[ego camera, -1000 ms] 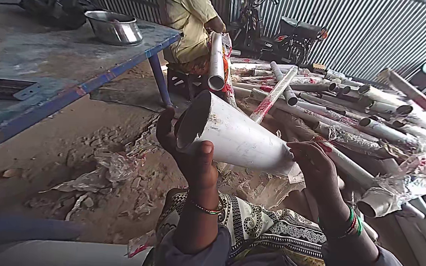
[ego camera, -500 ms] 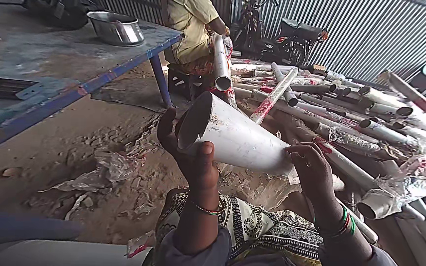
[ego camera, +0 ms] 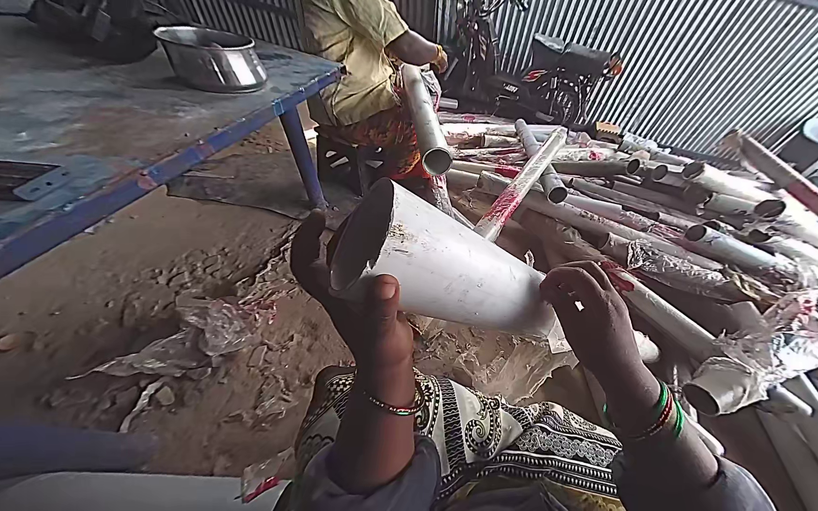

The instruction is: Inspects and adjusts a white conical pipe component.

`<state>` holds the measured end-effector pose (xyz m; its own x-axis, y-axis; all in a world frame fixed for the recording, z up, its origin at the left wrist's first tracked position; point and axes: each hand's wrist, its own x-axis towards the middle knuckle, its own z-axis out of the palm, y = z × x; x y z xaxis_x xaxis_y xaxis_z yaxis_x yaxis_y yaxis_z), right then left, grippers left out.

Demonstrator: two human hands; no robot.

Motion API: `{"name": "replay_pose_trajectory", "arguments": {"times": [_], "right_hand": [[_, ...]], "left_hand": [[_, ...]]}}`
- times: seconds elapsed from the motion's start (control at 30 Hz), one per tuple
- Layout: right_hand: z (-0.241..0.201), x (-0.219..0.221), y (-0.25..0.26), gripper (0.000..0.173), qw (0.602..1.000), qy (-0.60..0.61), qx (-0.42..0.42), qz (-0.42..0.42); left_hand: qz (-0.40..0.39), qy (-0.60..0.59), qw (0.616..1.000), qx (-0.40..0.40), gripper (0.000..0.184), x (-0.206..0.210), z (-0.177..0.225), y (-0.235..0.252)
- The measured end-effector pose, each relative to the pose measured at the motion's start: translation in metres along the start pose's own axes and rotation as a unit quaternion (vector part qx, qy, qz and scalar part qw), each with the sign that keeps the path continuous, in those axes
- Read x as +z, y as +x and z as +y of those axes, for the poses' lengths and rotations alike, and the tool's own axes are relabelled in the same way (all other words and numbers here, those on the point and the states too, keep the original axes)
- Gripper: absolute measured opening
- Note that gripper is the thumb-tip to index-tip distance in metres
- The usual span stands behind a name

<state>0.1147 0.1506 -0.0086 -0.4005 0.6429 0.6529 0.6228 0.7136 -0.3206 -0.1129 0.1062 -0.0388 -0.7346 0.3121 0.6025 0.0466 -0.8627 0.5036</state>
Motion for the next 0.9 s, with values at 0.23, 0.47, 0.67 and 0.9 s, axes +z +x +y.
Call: {"name": "replay_pose_trajectory", "arguments": {"times": [0.23,0.47,0.67,0.9], "right_hand": [[0.013,0.005,-0.02,0.017,0.995,0.015,-0.094,0.023],[0.02,-0.005,-0.05,0.009,0.989,0.118,-0.089,0.007],[0.021,0.001,-0.083,0.019,0.989,0.12,-0.072,-0.04],[0.022,0.012,-0.099,0.014,0.984,0.178,0.0,-0.02]], "left_hand": [[-0.008,0.003,1.0,0.006,0.094,0.0,0.001,0.001],[0.009,-0.008,1.0,0.001,0.098,0.001,0.001,0.0],[0.021,-0.02,1.0,-0.009,0.106,0.002,-0.001,0.001],[0.035,-0.014,0.999,-0.021,0.097,0.002,-0.001,-0.001]]}}
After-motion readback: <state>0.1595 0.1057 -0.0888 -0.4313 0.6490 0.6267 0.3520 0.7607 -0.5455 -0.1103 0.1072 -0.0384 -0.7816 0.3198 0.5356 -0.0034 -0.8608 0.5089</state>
